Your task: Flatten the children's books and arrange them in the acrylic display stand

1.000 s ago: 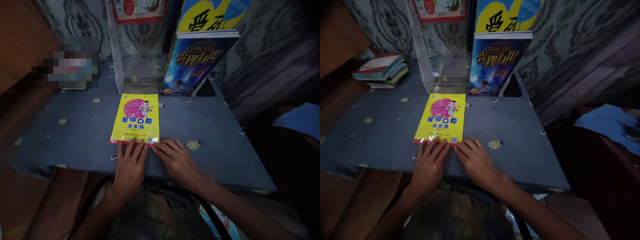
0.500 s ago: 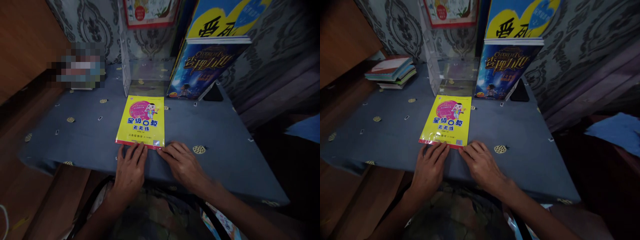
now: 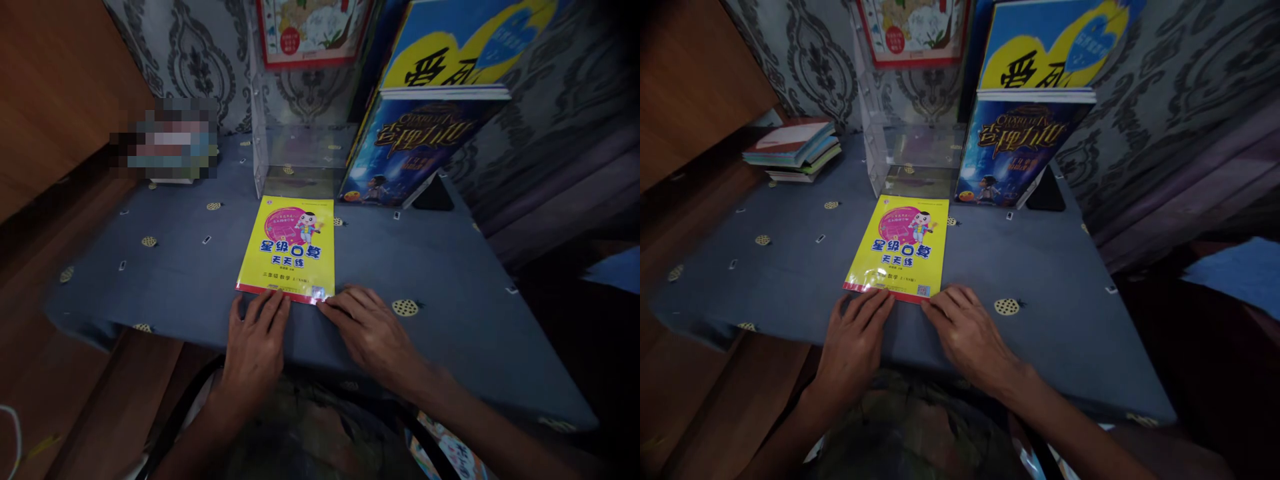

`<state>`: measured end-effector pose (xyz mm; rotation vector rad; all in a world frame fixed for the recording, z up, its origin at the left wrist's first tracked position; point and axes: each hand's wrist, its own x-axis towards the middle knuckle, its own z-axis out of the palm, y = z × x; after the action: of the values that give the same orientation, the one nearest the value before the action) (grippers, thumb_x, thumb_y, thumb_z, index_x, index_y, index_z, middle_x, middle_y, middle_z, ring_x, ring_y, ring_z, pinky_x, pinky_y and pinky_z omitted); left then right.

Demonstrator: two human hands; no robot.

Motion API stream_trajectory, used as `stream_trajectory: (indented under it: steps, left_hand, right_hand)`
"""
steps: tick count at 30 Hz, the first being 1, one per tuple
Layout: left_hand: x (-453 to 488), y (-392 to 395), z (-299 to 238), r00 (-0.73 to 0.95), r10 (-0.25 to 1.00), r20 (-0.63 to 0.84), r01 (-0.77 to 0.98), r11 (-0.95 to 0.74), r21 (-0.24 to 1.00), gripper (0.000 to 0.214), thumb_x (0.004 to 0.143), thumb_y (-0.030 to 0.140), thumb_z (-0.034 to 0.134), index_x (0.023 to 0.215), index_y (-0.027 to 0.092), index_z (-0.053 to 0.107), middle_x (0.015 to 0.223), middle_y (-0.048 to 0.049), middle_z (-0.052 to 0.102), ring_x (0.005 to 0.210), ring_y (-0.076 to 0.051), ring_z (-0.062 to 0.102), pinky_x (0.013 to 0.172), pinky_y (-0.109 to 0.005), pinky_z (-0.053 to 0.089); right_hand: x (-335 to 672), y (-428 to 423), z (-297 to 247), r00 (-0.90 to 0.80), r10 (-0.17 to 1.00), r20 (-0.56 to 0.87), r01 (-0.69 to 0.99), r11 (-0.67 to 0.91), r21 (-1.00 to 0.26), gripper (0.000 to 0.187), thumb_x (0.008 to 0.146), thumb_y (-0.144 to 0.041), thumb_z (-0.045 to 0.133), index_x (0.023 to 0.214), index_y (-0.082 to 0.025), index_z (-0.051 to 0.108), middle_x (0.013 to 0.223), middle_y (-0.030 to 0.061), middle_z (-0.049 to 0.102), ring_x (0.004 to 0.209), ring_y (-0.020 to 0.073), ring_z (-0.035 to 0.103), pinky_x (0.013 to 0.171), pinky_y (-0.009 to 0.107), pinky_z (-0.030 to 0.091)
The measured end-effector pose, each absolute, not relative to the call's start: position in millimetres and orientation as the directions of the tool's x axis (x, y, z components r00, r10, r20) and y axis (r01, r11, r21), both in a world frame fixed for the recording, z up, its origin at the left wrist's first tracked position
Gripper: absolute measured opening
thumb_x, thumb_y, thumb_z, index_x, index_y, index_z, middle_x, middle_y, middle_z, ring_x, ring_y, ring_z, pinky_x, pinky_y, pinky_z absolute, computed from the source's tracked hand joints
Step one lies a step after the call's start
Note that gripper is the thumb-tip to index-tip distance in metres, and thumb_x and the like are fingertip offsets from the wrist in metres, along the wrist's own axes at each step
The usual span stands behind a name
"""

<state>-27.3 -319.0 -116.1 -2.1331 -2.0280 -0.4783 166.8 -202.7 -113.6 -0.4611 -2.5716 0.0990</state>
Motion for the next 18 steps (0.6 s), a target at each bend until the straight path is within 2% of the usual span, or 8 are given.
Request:
stream_trajectory:
  steps: [7,12,18]
  left_hand:
    - [-30,-320,-116,0.023,0.929,0.369,0.993,-0.063,0.096,0.047,0.09,0.003,0.044,0.13,0.016,0.066,0.134,-0.0111,0.069,0.123,-0.03,0.061,0.107,-0.055,0.04]
    - [-36,-321,-115,-0.016,0.93,0.366,0.996,-0.019,0.093,0.044,0.092,0.005,0.045,0.129,0.016,0.067,0.134,-0.0125,0.069,0.12,-0.03,0.062,0.104,-0.056,0.042]
    - [-40,-322,-113,-0.027,0.94,0.34,0.996,-0.005,0.093,0.043,0.092,0.006,0.045,0.129,0.016,0.066,0.133,-0.0121,0.069,0.121,-0.03,0.061,0.107,-0.056,0.041]
  right_hand:
    - [159,-202,-111,-0.814,0.333,0.477,0.293,0.943,-0.159,0.03,0.094,-0.003,0.047,0.108,-0.014,0.071,0.093,0.0109,0.072,0.084,0.0237,0.059,0.076,0.038,0.051]
    - [149,-202,-105,-0.854,0.307,0.42,0.272,0.952,-0.142,0.028,0.092,-0.004,0.051,0.109,-0.015,0.07,0.096,0.0111,0.07,0.083,0.0235,0.059,0.075,0.036,0.052]
    - [134,-197,-106,-0.898,0.247,0.363,0.223,0.969,-0.108,0.032,0.091,-0.002,0.05,0.116,-0.013,0.067,0.099,0.0122,0.069,0.088,0.0247,0.062,0.079,0.039,0.054]
